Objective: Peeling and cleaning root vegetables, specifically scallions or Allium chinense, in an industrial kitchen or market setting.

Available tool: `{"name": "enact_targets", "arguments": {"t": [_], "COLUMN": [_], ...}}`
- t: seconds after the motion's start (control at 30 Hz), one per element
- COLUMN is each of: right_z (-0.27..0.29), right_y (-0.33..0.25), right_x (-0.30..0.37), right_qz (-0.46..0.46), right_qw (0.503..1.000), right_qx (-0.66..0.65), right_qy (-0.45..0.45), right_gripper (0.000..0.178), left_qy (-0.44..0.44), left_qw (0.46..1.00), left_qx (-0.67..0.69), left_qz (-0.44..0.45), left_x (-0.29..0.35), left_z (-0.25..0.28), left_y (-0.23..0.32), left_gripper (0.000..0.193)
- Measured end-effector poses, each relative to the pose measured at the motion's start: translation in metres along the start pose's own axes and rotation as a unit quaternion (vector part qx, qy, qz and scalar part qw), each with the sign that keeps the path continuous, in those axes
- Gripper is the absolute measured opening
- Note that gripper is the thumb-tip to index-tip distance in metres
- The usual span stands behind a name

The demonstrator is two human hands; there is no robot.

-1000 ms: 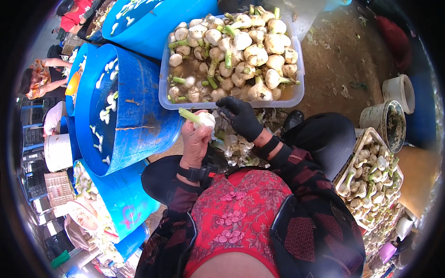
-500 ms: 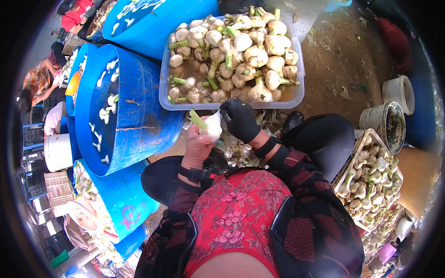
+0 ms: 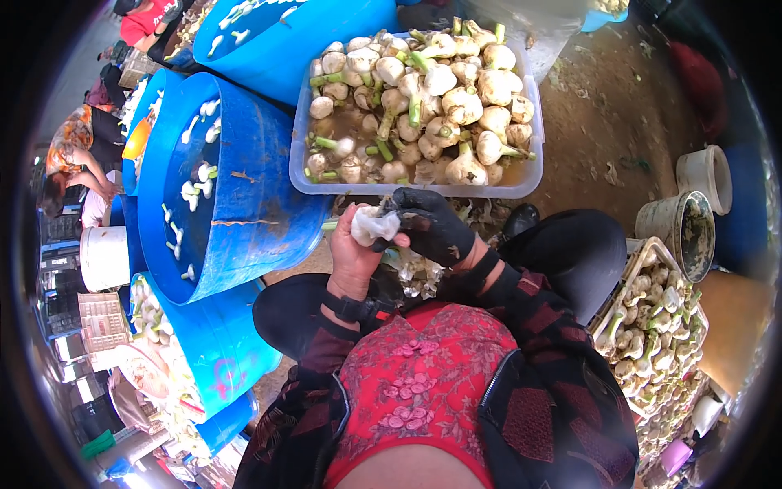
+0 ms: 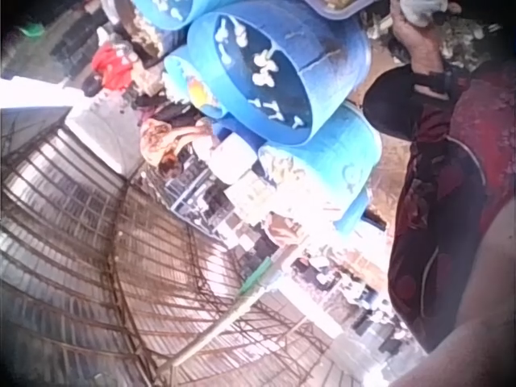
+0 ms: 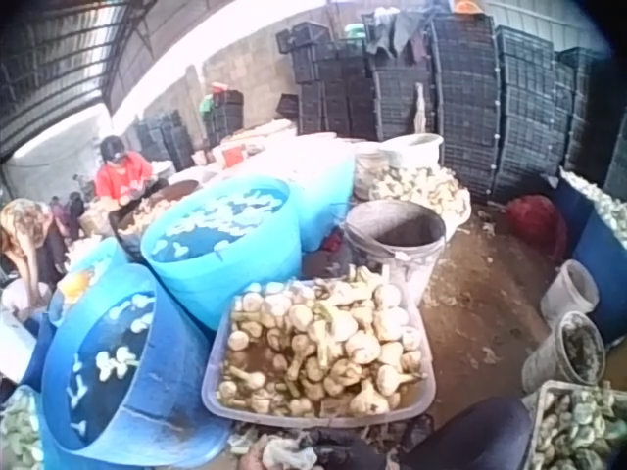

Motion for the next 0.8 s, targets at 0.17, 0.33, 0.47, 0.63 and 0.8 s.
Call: {"name": "enact_targets", "arguments": {"t": [0.17, 0.33, 0.47, 0.63, 0.8], "right_z": [0.011, -0.016, -0.033, -0.041, -0.055], "right_y": [-0.002, -0.011, 0.004, 0.046, 0.064], "right_x": [0.018, -0.010, 0.004, 0.024, 0.029], "right_qz": [-0.276, -0.163, -0.159, -0.162, -0.259], "right_qw": [0.905, 0.981, 0.962, 0.946, 0.903], "right_qx": [-0.324, 0.101, 0.220, 0.281, 0.305], "right_qy": [0.027, -0.011, -0.036, 0.007, -0.159], "right_gripper": [0.039, 0.034, 0.013, 0.018, 0.020], "left_qy": [-0.040, 0.057, 0.048, 0.042, -0.021], "left_qw": [0.995, 0.981, 0.950, 0.951, 0.986], "left_qx": [0.085, -0.072, -0.201, -0.168, -0.057], "left_qz": [0.026, -0.173, -0.236, -0.255, -0.154], "left_x": [0.002, 0.009, 0.014, 0.016, 0.011], "left_z": [-0.003, -0.009, -0.011, -0.011, -0.016], "left_y": [0.017, 0.007, -0.004, -0.002, 0.024], "left_gripper": [0.026, 0.016, 0.013, 0.015, 0.023]}}
Point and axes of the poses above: each hand's wrist, its own x-axis away from the middle knuckle, its own z-axis out of the back of the hand, y = z × x, the point moved 2 cm from there along -x, towards the middle knuckle
